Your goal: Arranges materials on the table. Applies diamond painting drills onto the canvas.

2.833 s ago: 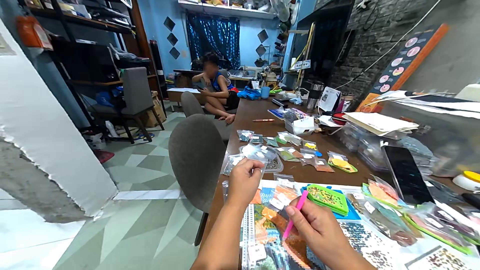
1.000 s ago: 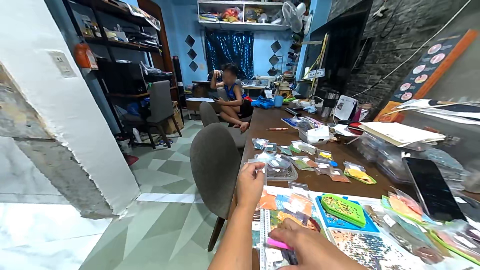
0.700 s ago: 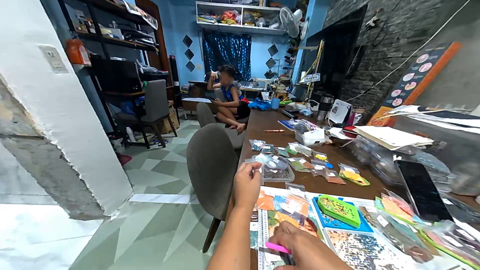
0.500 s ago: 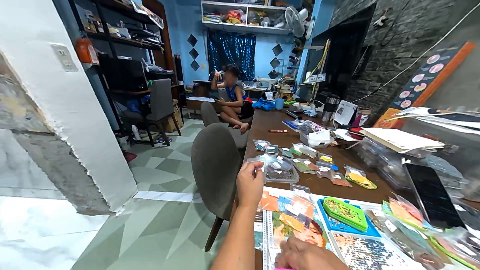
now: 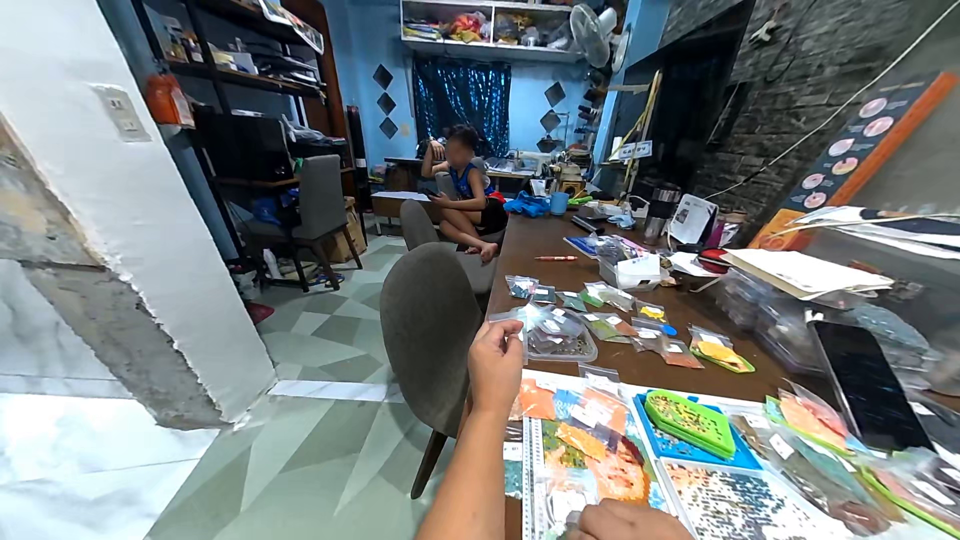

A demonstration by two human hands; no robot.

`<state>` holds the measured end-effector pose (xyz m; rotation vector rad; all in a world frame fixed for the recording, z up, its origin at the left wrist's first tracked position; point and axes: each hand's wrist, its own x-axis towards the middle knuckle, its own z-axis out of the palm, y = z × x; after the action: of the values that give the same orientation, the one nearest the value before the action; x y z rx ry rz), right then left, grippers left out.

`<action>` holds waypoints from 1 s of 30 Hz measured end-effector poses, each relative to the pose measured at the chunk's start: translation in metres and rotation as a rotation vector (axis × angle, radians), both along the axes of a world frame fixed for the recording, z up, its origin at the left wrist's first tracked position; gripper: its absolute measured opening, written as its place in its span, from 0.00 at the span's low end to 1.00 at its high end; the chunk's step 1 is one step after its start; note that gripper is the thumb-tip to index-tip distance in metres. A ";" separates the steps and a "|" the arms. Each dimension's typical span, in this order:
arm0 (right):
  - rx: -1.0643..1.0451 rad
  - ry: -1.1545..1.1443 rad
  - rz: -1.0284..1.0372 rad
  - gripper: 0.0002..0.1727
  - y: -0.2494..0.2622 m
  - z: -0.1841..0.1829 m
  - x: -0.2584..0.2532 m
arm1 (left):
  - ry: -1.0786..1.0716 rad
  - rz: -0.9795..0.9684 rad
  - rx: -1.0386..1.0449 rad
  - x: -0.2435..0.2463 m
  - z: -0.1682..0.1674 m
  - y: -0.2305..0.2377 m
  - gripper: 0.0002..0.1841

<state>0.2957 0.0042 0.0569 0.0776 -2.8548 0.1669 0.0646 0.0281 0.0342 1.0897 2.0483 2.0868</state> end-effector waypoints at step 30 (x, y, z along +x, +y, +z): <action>-0.596 0.479 -0.498 0.33 0.096 0.042 0.043 | 0.128 -0.143 -0.072 0.007 0.004 -0.004 0.10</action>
<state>0.3384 0.0998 0.0990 -0.6151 -2.1603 0.7584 0.0720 0.0245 0.0385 1.3463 2.0136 1.9084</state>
